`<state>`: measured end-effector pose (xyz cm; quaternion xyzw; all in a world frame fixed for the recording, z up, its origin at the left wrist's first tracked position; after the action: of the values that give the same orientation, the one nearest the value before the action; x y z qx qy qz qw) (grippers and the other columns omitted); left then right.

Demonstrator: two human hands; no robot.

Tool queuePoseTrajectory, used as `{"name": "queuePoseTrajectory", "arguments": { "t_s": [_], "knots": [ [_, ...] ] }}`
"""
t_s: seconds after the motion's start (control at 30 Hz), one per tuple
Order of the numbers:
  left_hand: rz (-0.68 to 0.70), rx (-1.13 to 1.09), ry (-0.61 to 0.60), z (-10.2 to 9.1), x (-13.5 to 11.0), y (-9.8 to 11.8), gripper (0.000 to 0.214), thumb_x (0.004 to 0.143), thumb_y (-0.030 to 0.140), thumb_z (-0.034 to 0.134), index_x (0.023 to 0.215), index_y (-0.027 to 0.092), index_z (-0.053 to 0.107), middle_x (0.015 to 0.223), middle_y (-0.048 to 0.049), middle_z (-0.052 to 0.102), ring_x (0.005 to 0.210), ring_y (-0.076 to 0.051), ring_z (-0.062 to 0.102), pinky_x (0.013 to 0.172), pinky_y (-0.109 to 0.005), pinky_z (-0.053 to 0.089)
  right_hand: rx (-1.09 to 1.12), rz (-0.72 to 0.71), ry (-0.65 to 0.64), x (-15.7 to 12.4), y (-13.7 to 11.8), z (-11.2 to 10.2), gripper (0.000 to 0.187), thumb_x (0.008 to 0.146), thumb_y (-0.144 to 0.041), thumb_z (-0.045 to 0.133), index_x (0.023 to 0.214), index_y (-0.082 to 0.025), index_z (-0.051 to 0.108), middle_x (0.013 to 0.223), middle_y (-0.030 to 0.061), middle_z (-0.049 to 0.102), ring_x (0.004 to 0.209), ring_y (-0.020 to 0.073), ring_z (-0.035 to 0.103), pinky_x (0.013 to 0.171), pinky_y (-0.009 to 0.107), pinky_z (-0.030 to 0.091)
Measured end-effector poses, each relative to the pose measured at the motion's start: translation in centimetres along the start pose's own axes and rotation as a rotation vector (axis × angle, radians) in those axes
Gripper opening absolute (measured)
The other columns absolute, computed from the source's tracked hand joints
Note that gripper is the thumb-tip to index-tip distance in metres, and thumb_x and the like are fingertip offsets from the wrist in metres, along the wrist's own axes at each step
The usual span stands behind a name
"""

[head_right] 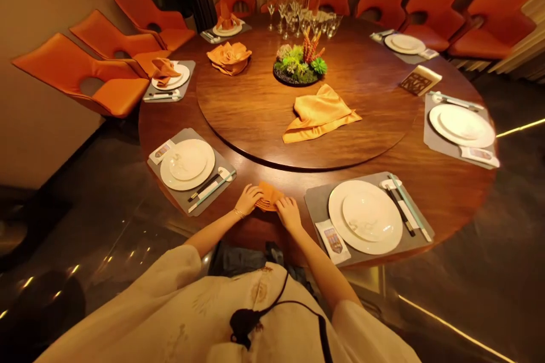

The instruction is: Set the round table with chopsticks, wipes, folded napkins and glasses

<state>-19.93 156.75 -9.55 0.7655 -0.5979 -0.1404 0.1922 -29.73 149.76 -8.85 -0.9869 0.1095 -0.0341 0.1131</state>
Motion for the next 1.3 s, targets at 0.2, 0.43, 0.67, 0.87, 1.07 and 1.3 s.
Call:
{"name": "queuePoseTrajectory", "arguments": {
  "t_s": [0.2,0.43,0.67,0.87,1.07,1.3],
  "knots": [
    [0.000,0.122,-0.240,4.1,-4.2,-0.5,0.044,0.085,0.017,0.055,0.129,0.016,0.055,0.142,-0.0142,0.050,0.140,-0.026,0.034,0.118,-0.052,0.019,-0.057,-0.159,-0.269,-2.4,-2.2,5.4,0.029,0.094,-0.018,0.046,0.115,-0.020,0.066,0.105,0.0110,0.063,0.101,0.0238,0.048,0.098,0.038,0.030],
    [-0.067,0.133,-0.254,3.7,-3.3,1.6,0.062,0.084,0.042,0.058,0.135,0.008,0.048,0.138,-0.0187,0.049,0.133,-0.031,0.038,0.109,-0.043,0.029,-0.059,-0.257,-0.323,-2.1,-3.3,6.5,0.034,0.096,-0.021,0.044,0.124,-0.023,0.063,0.107,0.0117,0.061,0.103,0.0253,0.046,0.101,0.041,0.028],
    [-0.255,0.253,-0.243,4.6,-2.5,0.8,0.041,0.091,0.019,0.045,0.131,0.017,0.049,0.129,-0.0153,0.054,0.122,-0.027,0.045,0.095,-0.040,0.038,-0.001,-0.180,-0.255,-1.7,-2.9,6.0,0.035,0.094,-0.016,0.043,0.123,-0.020,0.062,0.113,0.0120,0.063,0.106,0.0247,0.049,0.103,0.042,0.029],
    [-0.261,0.229,-0.243,5.2,-2.2,-0.3,0.036,0.096,0.018,0.035,0.125,0.021,0.055,0.124,-0.0124,0.056,0.118,-0.027,0.046,0.093,-0.040,0.039,0.199,-0.044,-0.172,-1.5,0.8,4.2,0.028,0.094,-0.023,0.046,0.109,-0.021,0.070,0.119,0.0081,0.068,0.119,0.0247,0.049,0.107,0.044,0.027],
    [-0.394,0.043,-0.138,4.0,-2.1,-1.2,0.041,0.094,0.037,0.048,0.132,0.022,0.054,0.123,-0.0126,0.057,0.116,-0.029,0.046,0.095,-0.042,0.041,0.252,-0.077,-0.378,1.8,-0.4,5.3,0.027,0.094,-0.029,0.050,0.109,-0.024,0.072,0.107,0.0078,0.072,0.106,0.0239,0.054,0.104,0.043,0.026],
    [-0.178,-0.009,-0.156,3.5,-1.9,0.1,0.060,0.088,0.012,0.045,0.147,0.022,0.040,0.154,-0.0074,0.037,0.145,-0.023,0.026,0.113,-0.040,0.033,0.154,0.392,-0.335,4.8,2.5,7.3,0.029,0.091,-0.031,0.049,0.088,-0.013,0.072,0.098,0.0174,0.067,0.097,0.0277,0.052,0.089,0.042,0.033]
  ]
}}
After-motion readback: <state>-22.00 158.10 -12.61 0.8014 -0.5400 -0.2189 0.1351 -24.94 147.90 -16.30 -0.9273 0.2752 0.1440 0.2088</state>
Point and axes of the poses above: each hand's wrist, its own x-axis towards the middle knuckle, its own z-axis out of the palm, y = z × x, the point moved 10 cm from there along x, towards the middle knuckle
